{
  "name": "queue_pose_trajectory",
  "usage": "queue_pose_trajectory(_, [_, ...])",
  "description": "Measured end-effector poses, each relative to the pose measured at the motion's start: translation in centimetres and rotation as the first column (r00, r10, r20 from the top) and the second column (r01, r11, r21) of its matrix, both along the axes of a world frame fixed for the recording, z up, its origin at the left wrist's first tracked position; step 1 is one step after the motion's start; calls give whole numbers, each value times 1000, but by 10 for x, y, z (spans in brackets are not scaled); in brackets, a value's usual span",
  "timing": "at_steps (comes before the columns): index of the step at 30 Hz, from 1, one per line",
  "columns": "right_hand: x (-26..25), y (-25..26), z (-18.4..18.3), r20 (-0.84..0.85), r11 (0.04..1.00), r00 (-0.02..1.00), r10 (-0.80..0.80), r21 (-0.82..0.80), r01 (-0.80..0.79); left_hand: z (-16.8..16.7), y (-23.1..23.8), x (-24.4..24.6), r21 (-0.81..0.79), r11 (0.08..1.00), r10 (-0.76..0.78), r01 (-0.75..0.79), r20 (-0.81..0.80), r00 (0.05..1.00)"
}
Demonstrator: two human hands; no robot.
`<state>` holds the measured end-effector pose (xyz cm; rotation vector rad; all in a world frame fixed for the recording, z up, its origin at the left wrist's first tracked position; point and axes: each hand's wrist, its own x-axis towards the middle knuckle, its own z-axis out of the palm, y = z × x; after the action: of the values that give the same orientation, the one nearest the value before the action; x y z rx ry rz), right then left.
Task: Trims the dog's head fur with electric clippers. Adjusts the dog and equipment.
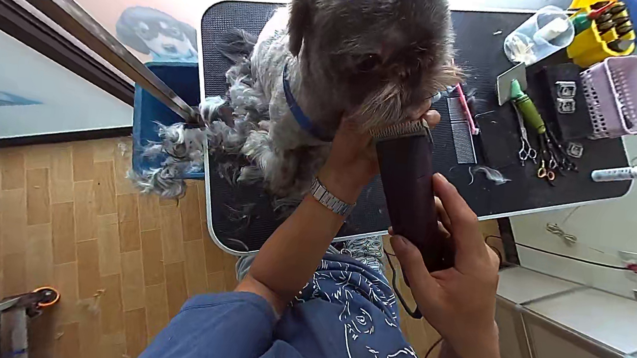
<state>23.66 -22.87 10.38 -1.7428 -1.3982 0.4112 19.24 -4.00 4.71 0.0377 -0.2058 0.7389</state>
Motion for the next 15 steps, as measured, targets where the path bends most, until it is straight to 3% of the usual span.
queue_pose_trajectory(3, [2, -1, 0, -59, 1000, 998, -2, 7, 2, -1, -3, -5, -20, 1000, 12, -14, -98, 995])
queue_pose_trajectory(11, [-3, 6, 10, -84, 997, 995, 51, 65, -46, -10, -2, 3, 60, 996, 68, -64, -77, 995])
queue_pose_trajectory(15, [-7, 15, 23, -21, 992, 998, 66, 108, -63, -14, 3, 11, -7, 1000, -15, 15, 54, 998])
